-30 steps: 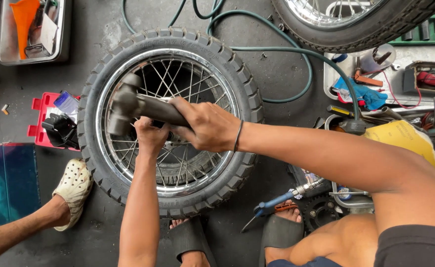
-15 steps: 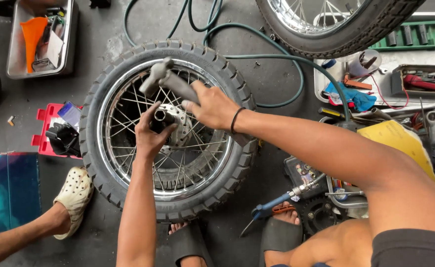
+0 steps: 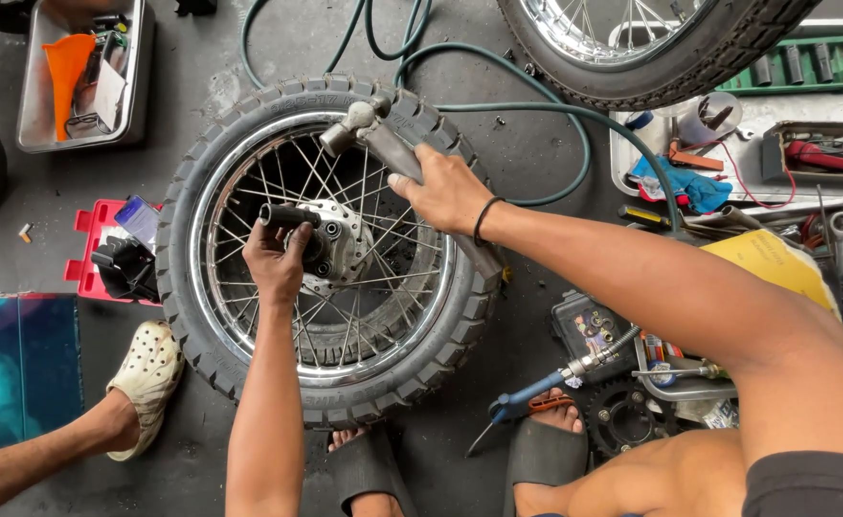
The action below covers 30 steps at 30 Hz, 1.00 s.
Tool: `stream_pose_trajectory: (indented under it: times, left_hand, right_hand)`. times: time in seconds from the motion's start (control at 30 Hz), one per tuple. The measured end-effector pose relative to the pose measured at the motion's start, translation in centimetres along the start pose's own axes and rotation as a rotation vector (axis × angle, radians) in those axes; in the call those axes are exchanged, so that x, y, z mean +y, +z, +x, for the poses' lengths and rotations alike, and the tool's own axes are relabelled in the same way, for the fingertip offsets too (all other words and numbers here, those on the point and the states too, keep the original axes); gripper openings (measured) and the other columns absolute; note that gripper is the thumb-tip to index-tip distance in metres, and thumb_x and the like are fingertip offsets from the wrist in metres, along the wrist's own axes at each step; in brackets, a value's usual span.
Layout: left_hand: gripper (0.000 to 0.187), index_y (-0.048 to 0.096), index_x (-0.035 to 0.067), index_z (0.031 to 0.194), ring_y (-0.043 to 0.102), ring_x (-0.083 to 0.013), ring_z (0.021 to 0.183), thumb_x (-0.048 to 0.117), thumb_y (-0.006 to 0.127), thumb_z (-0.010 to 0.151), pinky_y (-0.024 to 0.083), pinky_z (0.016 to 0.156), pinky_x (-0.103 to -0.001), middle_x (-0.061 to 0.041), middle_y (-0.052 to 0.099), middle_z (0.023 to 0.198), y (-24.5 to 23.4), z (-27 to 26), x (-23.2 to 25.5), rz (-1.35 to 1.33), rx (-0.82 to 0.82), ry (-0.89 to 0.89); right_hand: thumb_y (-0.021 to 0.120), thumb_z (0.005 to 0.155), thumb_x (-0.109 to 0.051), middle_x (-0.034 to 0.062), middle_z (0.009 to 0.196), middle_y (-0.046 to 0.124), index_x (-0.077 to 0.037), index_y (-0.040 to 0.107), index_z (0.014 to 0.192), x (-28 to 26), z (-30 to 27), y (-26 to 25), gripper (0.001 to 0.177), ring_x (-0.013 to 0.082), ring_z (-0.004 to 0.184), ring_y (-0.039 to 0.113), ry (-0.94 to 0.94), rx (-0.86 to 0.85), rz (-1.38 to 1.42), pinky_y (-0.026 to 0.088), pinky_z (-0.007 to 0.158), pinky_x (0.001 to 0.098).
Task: Seating hub components with a hammer and socket, then installing the rear sprocket on a motorcycle wheel.
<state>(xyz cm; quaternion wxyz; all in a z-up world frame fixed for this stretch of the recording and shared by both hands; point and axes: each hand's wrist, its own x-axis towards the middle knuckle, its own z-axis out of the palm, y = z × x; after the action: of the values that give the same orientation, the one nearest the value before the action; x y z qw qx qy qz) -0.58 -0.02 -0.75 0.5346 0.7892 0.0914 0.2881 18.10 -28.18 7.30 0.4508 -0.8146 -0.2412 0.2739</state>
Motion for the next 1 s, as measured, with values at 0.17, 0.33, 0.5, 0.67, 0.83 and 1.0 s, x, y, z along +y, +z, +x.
stream_pose_trajectory:
  times: [0.17, 0.33, 0.5, 0.67, 0.83, 1.0]
  left_hand:
    - [0.038, 0.077, 0.001, 0.127, 0.079, -0.0275, 0.11, 0.009, 0.096, 0.095, 0.061, 0.101, -0.049, -0.016, 0.081, 0.109, 0.2, -0.2, 0.3, 0.098, -0.072, -0.012]
    - [0.041, 0.079, 0.003, 0.125, 0.08, -0.0397, 0.108, 0.01, 0.1, 0.09, 0.06, 0.095, -0.052, -0.017, 0.08, 0.111, 0.2, 0.3, 0.3, 0.211, -0.113, 0.064]
    - [0.039, 0.081, 0.004, 0.12, 0.08, -0.042, 0.108, 0.011, 0.102, 0.087, 0.061, 0.095, -0.052, -0.015, 0.08, 0.115, 0.1, 0.3, -0.3, 0.273, -0.142, 0.113]
    - [0.039, 0.082, 0.004, 0.118, 0.08, -0.0423, 0.105, 0.011, 0.102, 0.086, 0.062, 0.094, -0.05, -0.015, 0.081, 0.114, 0.3, 0.5, -0.4, 0.282, -0.148, 0.149]
    - [0.038, 0.081, 0.004, 0.119, 0.08, -0.0427, 0.105, 0.011, 0.102, 0.087, 0.061, 0.094, -0.051, -0.015, 0.081, 0.114, 0.3, 0.7, -0.4, 0.278, -0.147, 0.165]
    - [0.041, 0.079, 0.006, 0.123, 0.079, -0.0447, 0.105, 0.012, 0.099, 0.088, 0.062, 0.093, -0.054, -0.014, 0.08, 0.116, 0.4, 0.6, -0.1, 0.346, -0.181, 0.158]
  right_hand:
    - [0.062, 0.109, -0.043, 0.0287, 0.092, 0.076, 0.003, 0.064, 0.129, -1.7, -1.2, -0.1, 0.05, 0.0474, 0.086, 0.081, 0.001, -0.041, -0.041, 0.061, 0.073, 0.0542]
    - [0.062, 0.11, -0.04, 0.0277, 0.098, 0.077, 0.001, 0.064, 0.129, -2.5, -1.7, -0.2, 0.045, 0.0447, 0.091, 0.081, 0.01, -0.072, -0.034, 0.062, 0.079, 0.0522]
    - [0.063, 0.107, -0.042, 0.0306, 0.105, 0.078, 0.0, 0.064, 0.13, -2.9, -1.9, -0.1, 0.048, 0.0489, 0.103, 0.08, 0.035, -0.103, -0.065, 0.062, 0.085, 0.0563]
    - [0.063, 0.108, -0.041, 0.0314, 0.106, 0.078, 0.0, 0.064, 0.132, -2.3, -1.5, 0.6, 0.048, 0.0483, 0.104, 0.08, 0.028, -0.096, -0.044, 0.063, 0.085, 0.0542]
    - [0.064, 0.106, -0.04, 0.0309, 0.107, 0.079, 0.0, 0.065, 0.134, -2.8, -1.7, 0.6, 0.048, 0.0483, 0.104, 0.08, 0.029, -0.1, -0.024, 0.063, 0.085, 0.0546]
    - [0.063, 0.109, -0.041, 0.0336, 0.106, 0.078, 0.001, 0.063, 0.133, -2.4, -1.6, 1.3, 0.049, 0.0497, 0.103, 0.08, 0.0, -0.096, -0.013, 0.064, 0.084, 0.0529]
